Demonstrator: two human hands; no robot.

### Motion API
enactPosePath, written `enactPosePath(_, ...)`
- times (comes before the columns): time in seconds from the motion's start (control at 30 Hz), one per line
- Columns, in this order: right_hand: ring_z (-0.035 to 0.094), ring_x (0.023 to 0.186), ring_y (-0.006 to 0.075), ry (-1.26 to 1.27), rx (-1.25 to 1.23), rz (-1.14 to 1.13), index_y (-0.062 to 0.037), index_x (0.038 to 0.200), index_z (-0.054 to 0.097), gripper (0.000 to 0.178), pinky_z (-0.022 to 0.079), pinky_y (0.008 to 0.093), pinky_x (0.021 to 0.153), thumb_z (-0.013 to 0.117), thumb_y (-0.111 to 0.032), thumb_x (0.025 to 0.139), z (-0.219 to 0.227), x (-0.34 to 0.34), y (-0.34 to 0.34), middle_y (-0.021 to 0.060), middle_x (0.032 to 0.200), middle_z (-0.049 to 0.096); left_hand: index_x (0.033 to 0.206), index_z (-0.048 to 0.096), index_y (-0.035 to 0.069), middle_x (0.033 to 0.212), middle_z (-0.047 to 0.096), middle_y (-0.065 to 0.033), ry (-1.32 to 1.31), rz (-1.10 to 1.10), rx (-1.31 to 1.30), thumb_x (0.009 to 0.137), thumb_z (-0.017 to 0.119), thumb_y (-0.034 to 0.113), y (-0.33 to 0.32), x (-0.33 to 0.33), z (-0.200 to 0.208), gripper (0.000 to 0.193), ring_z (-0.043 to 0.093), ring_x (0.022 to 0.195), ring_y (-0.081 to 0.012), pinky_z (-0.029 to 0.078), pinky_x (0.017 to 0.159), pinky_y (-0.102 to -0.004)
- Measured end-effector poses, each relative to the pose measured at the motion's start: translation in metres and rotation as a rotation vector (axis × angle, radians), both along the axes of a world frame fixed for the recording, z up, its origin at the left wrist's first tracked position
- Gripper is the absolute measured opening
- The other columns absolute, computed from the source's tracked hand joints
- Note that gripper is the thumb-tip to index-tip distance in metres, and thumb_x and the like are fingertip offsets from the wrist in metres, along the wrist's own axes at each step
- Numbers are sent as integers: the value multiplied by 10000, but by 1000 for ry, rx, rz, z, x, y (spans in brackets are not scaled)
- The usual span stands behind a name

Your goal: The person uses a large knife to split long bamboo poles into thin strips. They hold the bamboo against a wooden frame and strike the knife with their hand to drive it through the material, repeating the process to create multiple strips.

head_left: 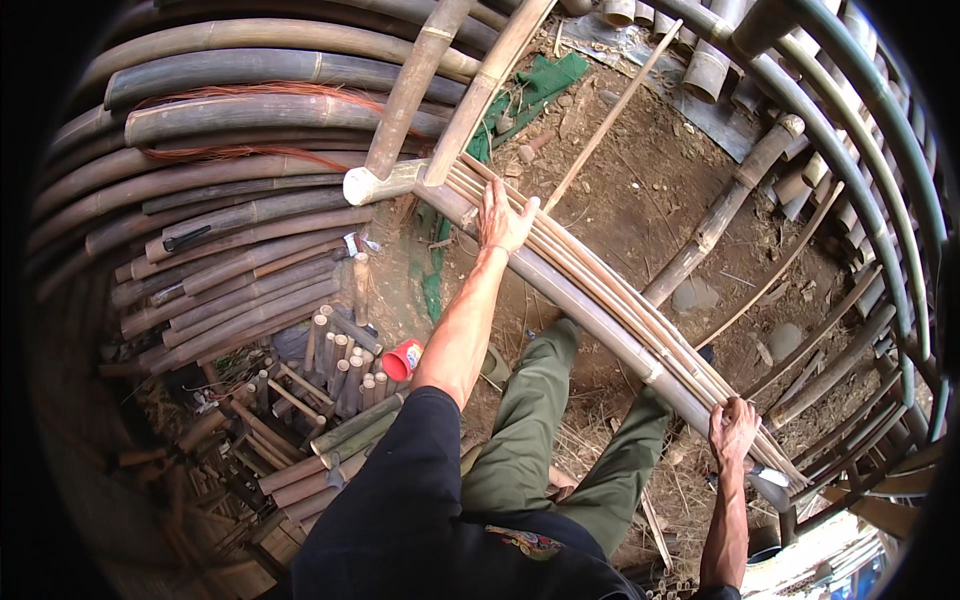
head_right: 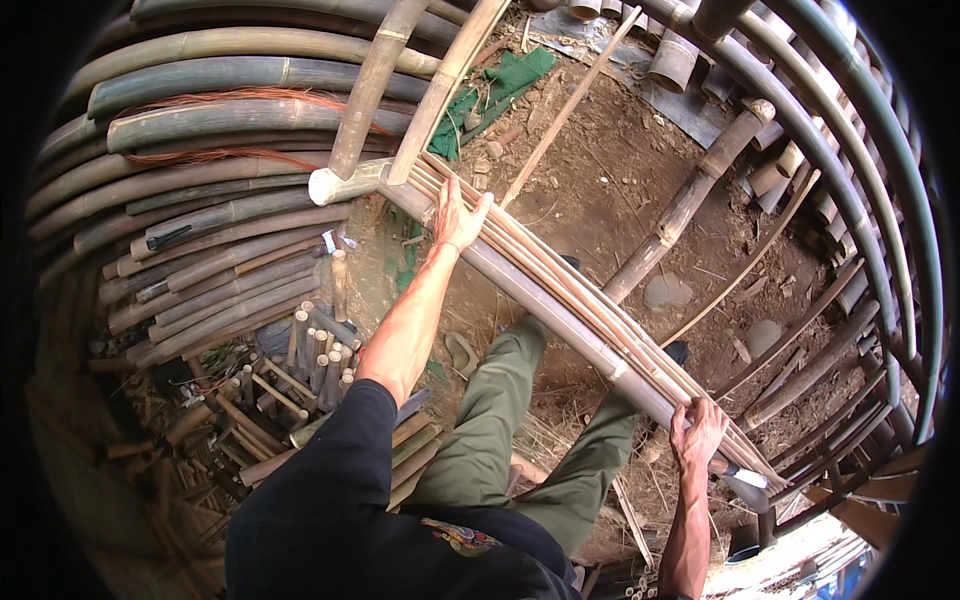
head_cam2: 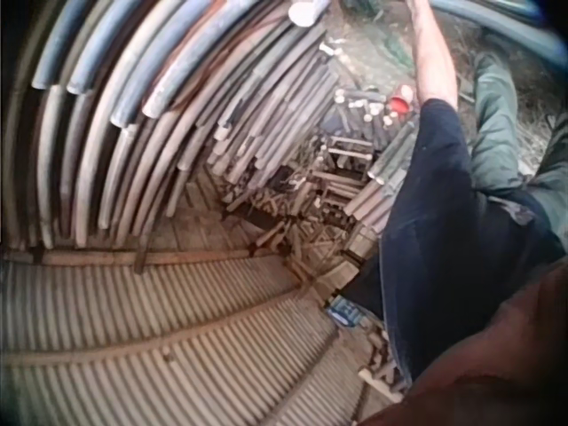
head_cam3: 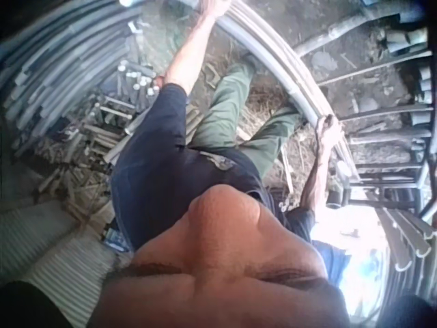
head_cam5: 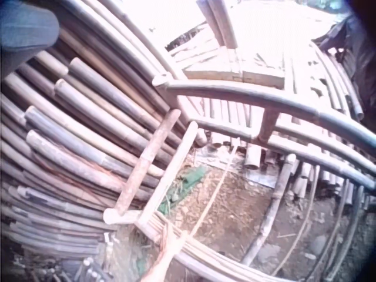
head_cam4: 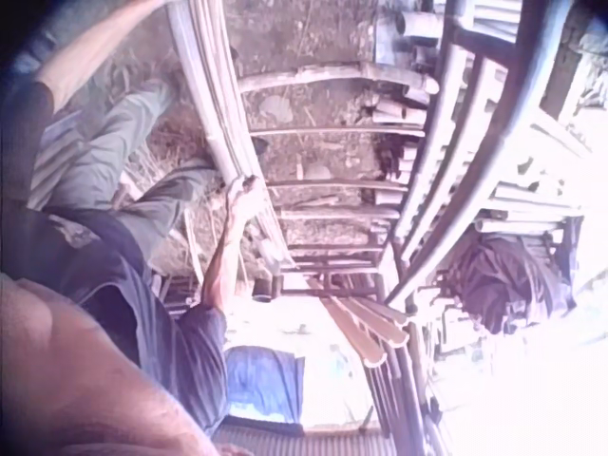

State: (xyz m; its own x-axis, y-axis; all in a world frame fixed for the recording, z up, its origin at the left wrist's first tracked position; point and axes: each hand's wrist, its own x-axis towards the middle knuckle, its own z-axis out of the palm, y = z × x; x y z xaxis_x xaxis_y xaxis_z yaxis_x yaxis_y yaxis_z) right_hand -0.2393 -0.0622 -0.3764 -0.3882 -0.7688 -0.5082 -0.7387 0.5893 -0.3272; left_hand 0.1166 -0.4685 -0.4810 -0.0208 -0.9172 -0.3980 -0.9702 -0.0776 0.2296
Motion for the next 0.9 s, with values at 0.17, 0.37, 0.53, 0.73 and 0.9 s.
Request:
enactPosePath(0.17,565,879,282,2,-114,-13,-64,946,576,183,395,403,821,631,-170,808,-10,2,-14,86,869,597,1484,200,-13,1515,240,-254,8,-2,58,820,584,612,-11,0,-2,990,279,1392,-378,279,1129,-447)
enactPosePath(0.37,563,861,299,-73,-99,-75,-45,891,561,137,418,396,779,628,-105,787,-23,-4,-8,109,867,588,1478,200,-33,1511,221,-284,33,-22,60,815,597,614,-12,3,-8,1008,266,1394,-397,254,1146,-434)
enactPosePath(0.53,476,1191,356,-139,-118,16,-32,1300,486,554,372,450,1016,619,-142,774,-33,6,-8,168,1291,508,1494,207,24,1533,222,-230,-104,-51,37,842,573,581,-18,6,-17,932,256,1399,-393,236,1149,-451)
enactPosePath(0.73,371,1325,349,3,76,20,-40,1417,371,696,326,449,1079,634,-320,836,-75,18,9,160,1448,390,1410,437,140,1481,374,-121,-253,-642,-39,922,519,418,0,-10,-14,568,295,1391,-333,262,1121,-476)
enactPosePath(0.9,405,1277,348,-47,-9,-57,-29,1348,430,645,342,433,1077,680,-266,802,-75,18,11,150,1352,461,1298,540,113,1366,508,-107,-370,-798,48,915,506,451,-5,-22,-6,511,397,1330,-312,291,1101,-489)
